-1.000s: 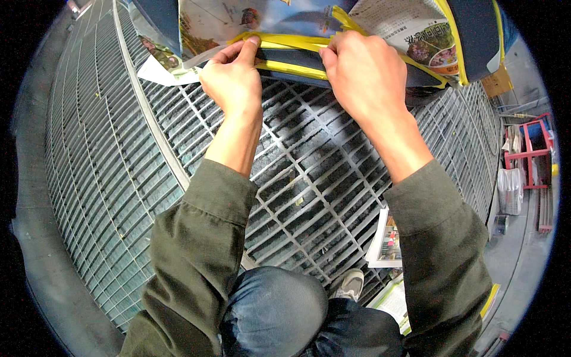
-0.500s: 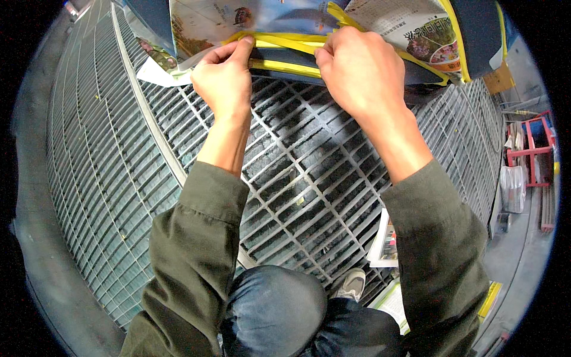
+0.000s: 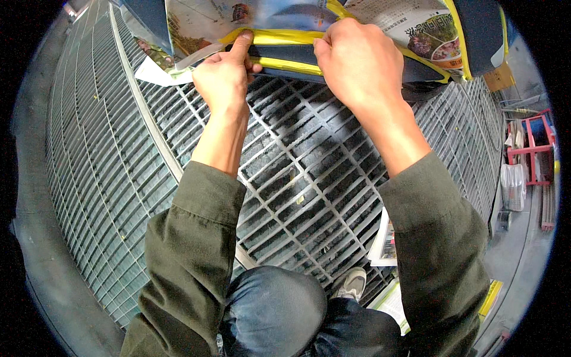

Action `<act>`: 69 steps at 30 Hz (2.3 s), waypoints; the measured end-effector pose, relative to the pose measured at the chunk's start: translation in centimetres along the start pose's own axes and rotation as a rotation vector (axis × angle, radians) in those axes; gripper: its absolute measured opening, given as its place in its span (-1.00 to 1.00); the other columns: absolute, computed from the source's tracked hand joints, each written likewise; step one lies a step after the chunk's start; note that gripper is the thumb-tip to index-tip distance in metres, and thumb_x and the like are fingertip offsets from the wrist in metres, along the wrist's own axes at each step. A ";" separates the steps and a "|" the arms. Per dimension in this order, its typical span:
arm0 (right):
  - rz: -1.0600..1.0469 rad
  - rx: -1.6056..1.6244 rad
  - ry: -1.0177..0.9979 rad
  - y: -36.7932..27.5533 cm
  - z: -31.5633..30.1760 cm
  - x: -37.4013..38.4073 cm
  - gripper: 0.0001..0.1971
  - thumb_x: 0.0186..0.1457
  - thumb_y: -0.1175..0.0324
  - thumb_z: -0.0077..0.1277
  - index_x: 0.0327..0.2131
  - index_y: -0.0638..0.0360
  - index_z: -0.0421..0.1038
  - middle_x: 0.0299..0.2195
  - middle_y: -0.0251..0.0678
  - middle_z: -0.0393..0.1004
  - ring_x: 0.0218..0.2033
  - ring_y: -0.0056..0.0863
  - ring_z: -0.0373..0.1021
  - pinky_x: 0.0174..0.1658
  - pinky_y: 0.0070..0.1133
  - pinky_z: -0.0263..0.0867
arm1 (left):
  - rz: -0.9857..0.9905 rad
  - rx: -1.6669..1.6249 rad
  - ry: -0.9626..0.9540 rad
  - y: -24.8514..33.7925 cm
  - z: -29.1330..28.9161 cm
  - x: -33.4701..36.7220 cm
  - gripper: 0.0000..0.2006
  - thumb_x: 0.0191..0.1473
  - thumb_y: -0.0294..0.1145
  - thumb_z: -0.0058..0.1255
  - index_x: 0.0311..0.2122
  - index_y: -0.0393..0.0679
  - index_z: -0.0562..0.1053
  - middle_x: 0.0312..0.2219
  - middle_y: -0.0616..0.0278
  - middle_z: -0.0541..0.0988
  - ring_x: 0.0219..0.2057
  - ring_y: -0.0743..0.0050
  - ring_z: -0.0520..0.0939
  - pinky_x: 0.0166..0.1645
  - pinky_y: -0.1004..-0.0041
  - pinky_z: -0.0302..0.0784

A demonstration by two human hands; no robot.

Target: The person applies yellow masking tape along the edges of a car bumper to secure newspaper sheets as a protective mask. They smooth the tape and paper against the bumper surface, then continue applying additional tape strips to cover the remaining edges.

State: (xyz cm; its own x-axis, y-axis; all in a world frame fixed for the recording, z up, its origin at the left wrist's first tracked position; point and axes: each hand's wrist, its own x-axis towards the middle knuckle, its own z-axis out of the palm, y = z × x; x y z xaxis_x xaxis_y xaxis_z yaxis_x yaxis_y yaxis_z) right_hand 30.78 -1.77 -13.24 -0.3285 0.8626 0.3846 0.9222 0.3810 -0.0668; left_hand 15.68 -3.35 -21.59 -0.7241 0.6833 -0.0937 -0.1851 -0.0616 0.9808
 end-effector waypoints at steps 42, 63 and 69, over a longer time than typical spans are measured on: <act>0.740 1.078 -0.132 3.8 0.7 -10.6 -0.81 0.12 0.38 -0.04 -0.37 0.27 0.55 -0.65 -0.41 0.42 -0.73 -0.76 0.23 -0.62 -0.76 0.13 | 0.165 0.286 -0.239 0.7 4.6 -3.4 -0.64 -0.09 -0.15 0.31 -0.63 -0.29 0.57 -0.74 0.27 0.55 -0.72 0.60 0.57 -0.52 0.58 0.48; 0.632 1.134 -0.381 0.8 2.4 -12.8 -0.80 0.14 0.40 -0.06 -0.38 0.32 0.53 -0.65 -0.42 0.42 -0.71 -0.79 0.25 -0.63 -0.79 0.14 | 0.094 0.105 -0.224 0.3 0.3 0.3 -0.74 -0.09 -0.30 0.33 -0.56 -0.30 0.57 -0.66 0.26 0.59 -0.71 0.69 0.50 -0.59 0.66 0.32; 0.608 1.135 -0.394 1.1 2.5 -13.2 -0.79 0.15 0.39 -0.06 -0.37 0.33 0.52 -0.64 -0.41 0.43 -0.70 -0.78 0.26 -0.62 -0.78 0.16 | -0.021 -0.068 -0.169 0.3 0.6 -0.4 -0.75 -0.07 -0.31 0.30 -0.53 -0.31 0.55 -0.62 0.24 0.60 -0.70 0.66 0.52 -0.59 0.64 0.32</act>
State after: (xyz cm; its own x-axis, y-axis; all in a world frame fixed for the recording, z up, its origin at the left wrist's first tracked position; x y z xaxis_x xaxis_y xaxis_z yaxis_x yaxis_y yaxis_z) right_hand 35.64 -11.88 -20.66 -0.1439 0.9566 -0.2533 0.3275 -0.1955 -0.9244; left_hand 16.27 -3.18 -21.14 -0.5986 0.7972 -0.0780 -0.2476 -0.0916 0.9645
